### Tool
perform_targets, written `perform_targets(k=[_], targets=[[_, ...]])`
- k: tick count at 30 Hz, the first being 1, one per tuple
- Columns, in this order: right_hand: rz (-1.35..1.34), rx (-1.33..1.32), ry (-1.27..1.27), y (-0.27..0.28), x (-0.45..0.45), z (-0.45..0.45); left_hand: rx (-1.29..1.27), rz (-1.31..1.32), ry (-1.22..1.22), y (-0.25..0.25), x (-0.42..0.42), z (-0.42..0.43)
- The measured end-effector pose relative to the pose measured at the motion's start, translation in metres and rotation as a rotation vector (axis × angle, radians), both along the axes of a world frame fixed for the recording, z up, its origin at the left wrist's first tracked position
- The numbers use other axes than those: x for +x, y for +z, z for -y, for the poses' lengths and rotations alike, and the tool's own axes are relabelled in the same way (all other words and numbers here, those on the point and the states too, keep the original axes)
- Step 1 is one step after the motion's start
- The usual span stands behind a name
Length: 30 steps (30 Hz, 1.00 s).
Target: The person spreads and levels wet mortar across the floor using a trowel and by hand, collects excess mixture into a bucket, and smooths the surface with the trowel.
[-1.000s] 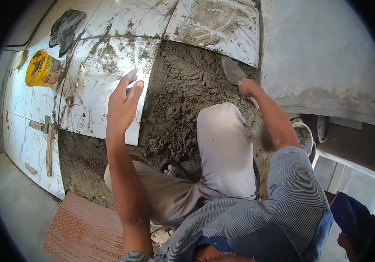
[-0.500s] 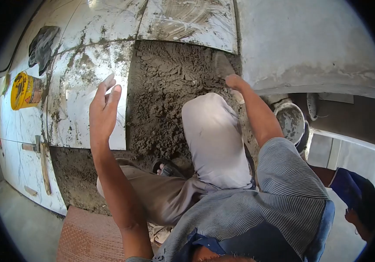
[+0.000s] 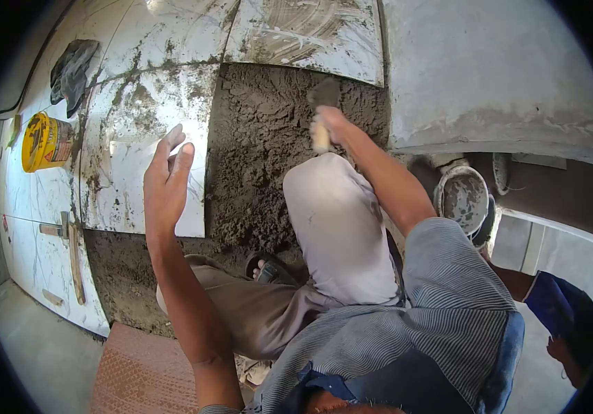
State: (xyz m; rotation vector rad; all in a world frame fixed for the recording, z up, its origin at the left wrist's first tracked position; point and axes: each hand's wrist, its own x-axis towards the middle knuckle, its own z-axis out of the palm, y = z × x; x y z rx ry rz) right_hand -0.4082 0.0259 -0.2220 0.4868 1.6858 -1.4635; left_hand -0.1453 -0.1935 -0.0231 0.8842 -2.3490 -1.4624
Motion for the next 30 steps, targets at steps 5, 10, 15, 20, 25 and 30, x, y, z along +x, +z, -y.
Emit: perform_targets(k=[5, 10, 15, 20, 25, 30], targets=[[-0.048, 0.091, 0.210, 0.012, 0.028, 0.069, -0.039, 0.018, 0.017, 0.000, 0.002, 0.003], [-1.007, 0.592, 1.438, 0.007, -0.010, 0.018, -0.020, -0.011, 0.003, -0.001, -0.004, 0.004], [-0.925, 0.934, 1.390, -0.018, -0.056, -0.127, 0.013, -0.029, 0.008, -0.002, -0.003, 0.004], [-0.278, 0.509, 0.336, -0.034, 0.000, -0.144, 0.056, -0.050, 0.027, -0.008, 0.002, 0.010], [0.086, -0.209, 0.224, -0.040, 0.047, -0.073, 0.078, -0.034, 0.012, -0.006, 0.001, 0.009], [0.145, -0.051, 0.187, -0.004, 0.058, -0.012, 0.063, -0.054, -0.022, 0.002, -0.004, -0.003]])
